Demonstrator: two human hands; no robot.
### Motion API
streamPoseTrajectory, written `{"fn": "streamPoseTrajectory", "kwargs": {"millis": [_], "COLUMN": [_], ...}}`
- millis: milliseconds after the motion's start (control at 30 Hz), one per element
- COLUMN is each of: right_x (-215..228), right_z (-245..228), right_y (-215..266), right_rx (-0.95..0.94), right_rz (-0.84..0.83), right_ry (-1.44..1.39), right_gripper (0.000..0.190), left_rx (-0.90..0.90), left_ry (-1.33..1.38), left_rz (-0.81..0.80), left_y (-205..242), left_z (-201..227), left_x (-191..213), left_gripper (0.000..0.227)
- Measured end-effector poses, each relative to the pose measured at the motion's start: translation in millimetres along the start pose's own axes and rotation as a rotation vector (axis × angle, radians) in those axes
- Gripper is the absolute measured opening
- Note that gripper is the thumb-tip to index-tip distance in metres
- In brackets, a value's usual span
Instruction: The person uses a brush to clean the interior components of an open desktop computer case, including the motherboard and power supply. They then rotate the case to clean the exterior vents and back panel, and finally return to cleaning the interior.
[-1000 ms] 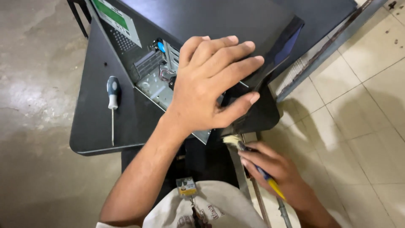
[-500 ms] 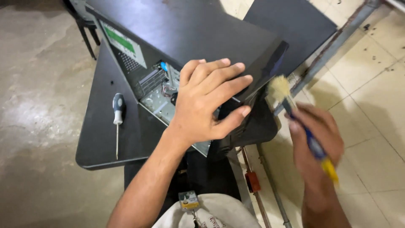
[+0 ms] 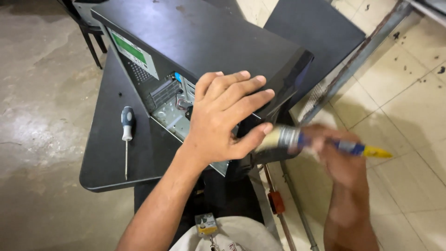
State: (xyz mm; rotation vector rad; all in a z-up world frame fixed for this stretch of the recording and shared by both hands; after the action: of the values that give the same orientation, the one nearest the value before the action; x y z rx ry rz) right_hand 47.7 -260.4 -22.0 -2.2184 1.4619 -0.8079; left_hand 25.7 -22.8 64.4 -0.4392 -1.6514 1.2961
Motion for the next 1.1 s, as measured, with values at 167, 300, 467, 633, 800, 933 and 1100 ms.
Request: {"fn": "streamPoseTrajectory", "kwargs": {"millis": [167, 300, 467, 633, 800, 933, 1100], "right_x": [28.6, 1.4, -2.7, 15.5, 4.2, -10.0, -17.3], "right_z": [15.3, 10.3, 23.5, 43.1, 27.0, 7.2, 2.2], "right_y": [8.4, 6.1, 21.7, 26.0, 17.9, 29.3, 22.0], "right_rx": [-0.032, 0.022, -0.016, -0.033, 0.008, 0.119, 0.082], "right_rz": [0.282, 0.086, -0.081, 0.365, 0.177, -0.176, 0.249], "right_ry": [0.016, -0.075, -0.218, -0.379, -0.325, -0.31, -0.144], "right_gripper": [0.02, 0.02, 0.008, 0.031, 0.019, 0.029, 0.03], "left_rx": [-0.006, -0.01, -0.007, -0.038, -0.034, -0.03, -0.03], "left_ry": [-0.006, -0.004, 0.002, -0.007, -0.008, 0.002, -0.003], "left_rz": [0.004, -0.003, -0.004, 0.0, 0.005, 0.015, -0.012], "left_y": [-2.6, -1.1, 0.3, -2.6, -0.6, 0.8, -1.6], "left_z": [0.1, 1.1, 0.1, 4.3, 2.6, 2.4, 2.9], "left_x": [0.9, 2.0, 1.1, 4.3, 4.0, 3.8, 5.5], "left_gripper": [0.033, 0.035, 0.036, 0.037, 0.036, 0.035, 0.037]}}
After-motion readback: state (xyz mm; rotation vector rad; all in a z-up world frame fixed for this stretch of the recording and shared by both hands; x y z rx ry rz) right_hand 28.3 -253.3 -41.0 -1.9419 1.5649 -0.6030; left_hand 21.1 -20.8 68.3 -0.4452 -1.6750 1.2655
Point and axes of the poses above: each hand's wrist, its own y-axis away from the middle knuckle, its own x-axis out of the back of the hand, z = x × y, the point moved 9 cm from there along -y, towards the middle knuckle, and after that the axes turned 6 degrees about -z, right-handed, at the moved point
